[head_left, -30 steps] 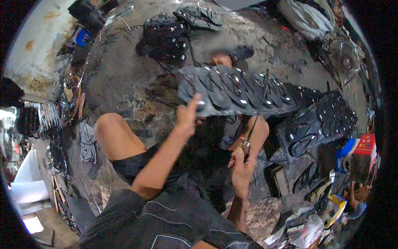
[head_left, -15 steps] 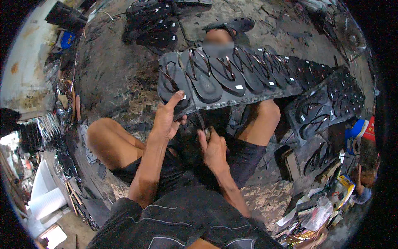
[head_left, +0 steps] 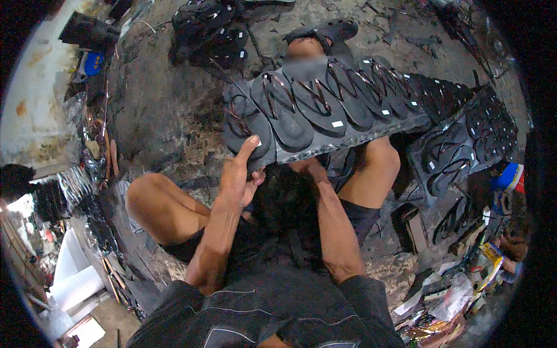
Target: The person sits on the floor and uses a knife to trim excess material from the straps of black flip-flops. They handle the sandals one at a time, cutting the straps and placing the finished items aside.
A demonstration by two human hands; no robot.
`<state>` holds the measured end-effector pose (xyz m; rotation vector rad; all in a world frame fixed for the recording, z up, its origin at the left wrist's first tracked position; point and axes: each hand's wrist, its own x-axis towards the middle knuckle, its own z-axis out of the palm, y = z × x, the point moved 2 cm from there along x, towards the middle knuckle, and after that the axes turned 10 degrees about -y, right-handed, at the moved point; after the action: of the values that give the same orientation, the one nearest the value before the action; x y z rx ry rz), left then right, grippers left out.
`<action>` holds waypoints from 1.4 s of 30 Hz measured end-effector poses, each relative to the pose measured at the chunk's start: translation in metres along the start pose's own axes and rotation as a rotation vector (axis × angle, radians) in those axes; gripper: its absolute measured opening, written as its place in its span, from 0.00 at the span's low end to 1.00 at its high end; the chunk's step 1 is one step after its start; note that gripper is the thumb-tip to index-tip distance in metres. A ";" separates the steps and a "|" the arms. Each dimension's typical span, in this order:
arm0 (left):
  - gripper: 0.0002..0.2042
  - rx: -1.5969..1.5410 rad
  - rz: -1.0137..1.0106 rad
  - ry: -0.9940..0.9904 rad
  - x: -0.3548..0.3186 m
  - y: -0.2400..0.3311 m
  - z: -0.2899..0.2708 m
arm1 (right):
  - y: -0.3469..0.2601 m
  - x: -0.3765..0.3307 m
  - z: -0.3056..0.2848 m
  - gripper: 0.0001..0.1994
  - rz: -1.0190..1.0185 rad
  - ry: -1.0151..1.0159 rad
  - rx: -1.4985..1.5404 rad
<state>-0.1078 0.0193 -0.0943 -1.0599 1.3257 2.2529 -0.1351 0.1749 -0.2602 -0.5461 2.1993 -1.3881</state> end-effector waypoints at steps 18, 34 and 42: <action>0.27 0.264 0.234 0.184 -0.161 -0.007 -0.016 | -0.111 0.113 0.059 0.35 0.079 0.141 0.504; 0.28 0.528 0.537 -0.013 -0.155 0.073 -0.035 | -0.260 -0.097 -0.053 0.21 -0.327 0.442 0.348; 0.18 0.123 0.318 -0.273 -0.162 0.053 -0.056 | -0.180 -0.248 0.016 0.06 0.058 0.054 0.012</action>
<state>-0.0056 -0.0408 0.0404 -0.5054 1.5745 2.3903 0.0883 0.2299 -0.0565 -0.4420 2.2302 -1.4002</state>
